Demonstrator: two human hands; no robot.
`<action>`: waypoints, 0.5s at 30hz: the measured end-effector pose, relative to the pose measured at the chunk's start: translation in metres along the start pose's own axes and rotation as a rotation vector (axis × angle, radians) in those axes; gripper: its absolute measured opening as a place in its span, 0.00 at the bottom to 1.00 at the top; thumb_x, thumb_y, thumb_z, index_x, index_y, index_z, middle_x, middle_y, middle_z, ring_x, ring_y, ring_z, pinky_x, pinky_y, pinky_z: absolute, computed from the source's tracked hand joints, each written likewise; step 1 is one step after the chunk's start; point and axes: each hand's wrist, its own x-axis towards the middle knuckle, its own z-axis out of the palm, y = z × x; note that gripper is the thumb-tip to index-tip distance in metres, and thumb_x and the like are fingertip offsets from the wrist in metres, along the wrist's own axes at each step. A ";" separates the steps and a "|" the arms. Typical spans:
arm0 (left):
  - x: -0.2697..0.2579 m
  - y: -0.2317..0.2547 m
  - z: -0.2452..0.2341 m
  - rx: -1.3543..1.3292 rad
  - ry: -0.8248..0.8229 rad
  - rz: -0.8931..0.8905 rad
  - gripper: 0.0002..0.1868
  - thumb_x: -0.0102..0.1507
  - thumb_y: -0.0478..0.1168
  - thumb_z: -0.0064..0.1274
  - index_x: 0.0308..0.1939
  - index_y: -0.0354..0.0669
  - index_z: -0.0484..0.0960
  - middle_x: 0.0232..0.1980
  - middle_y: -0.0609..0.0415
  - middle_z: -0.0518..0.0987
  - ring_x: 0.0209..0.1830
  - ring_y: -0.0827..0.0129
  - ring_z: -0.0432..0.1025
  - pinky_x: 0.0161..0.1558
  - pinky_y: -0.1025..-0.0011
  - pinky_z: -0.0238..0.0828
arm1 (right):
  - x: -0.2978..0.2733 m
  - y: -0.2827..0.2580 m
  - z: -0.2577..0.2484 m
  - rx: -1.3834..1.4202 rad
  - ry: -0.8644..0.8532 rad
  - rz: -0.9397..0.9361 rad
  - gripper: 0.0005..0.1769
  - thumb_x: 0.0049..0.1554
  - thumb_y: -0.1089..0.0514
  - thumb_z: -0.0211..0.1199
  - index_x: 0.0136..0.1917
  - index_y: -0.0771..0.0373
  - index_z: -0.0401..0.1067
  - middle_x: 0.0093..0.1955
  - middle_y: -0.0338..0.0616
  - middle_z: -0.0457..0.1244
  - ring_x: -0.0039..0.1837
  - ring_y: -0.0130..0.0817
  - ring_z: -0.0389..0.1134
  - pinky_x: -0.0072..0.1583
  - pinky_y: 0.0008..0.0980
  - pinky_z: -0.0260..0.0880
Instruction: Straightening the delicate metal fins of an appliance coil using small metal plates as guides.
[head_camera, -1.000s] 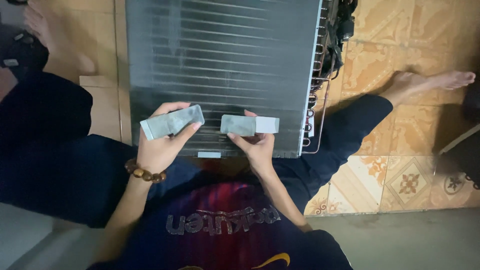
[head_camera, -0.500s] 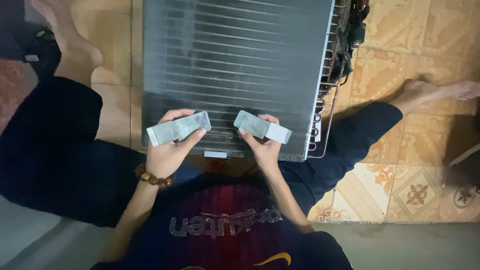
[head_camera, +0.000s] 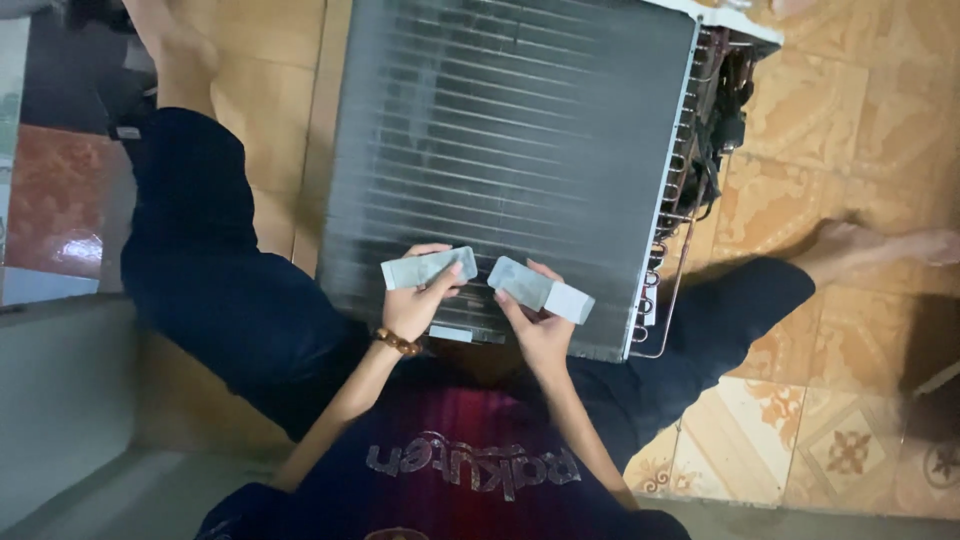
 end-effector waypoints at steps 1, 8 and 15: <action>-0.004 0.001 0.000 -0.003 0.003 0.006 0.23 0.61 0.35 0.67 0.57 0.32 0.78 0.48 0.29 0.83 0.42 0.46 0.82 0.41 0.60 0.86 | -0.002 -0.001 0.000 0.000 -0.005 -0.005 0.33 0.47 0.70 0.79 0.65 0.69 0.70 0.56 0.60 0.69 0.59 0.54 0.73 0.53 0.48 0.82; -0.031 -0.008 -0.003 0.147 0.064 0.143 0.18 0.61 0.34 0.65 0.54 0.34 0.81 0.43 0.34 0.85 0.40 0.54 0.83 0.39 0.66 0.86 | -0.023 0.026 0.000 -0.354 0.121 -0.455 0.31 0.46 0.63 0.83 0.60 0.70 0.74 0.53 0.58 0.71 0.59 0.46 0.74 0.57 0.39 0.74; -0.034 -0.023 -0.002 0.337 0.142 0.383 0.15 0.60 0.40 0.68 0.50 0.43 0.85 0.42 0.44 0.86 0.43 0.53 0.83 0.38 0.62 0.81 | -0.022 0.023 0.009 -0.554 0.157 -0.673 0.26 0.42 0.59 0.85 0.51 0.74 0.82 0.42 0.57 0.73 0.46 0.44 0.77 0.49 0.31 0.78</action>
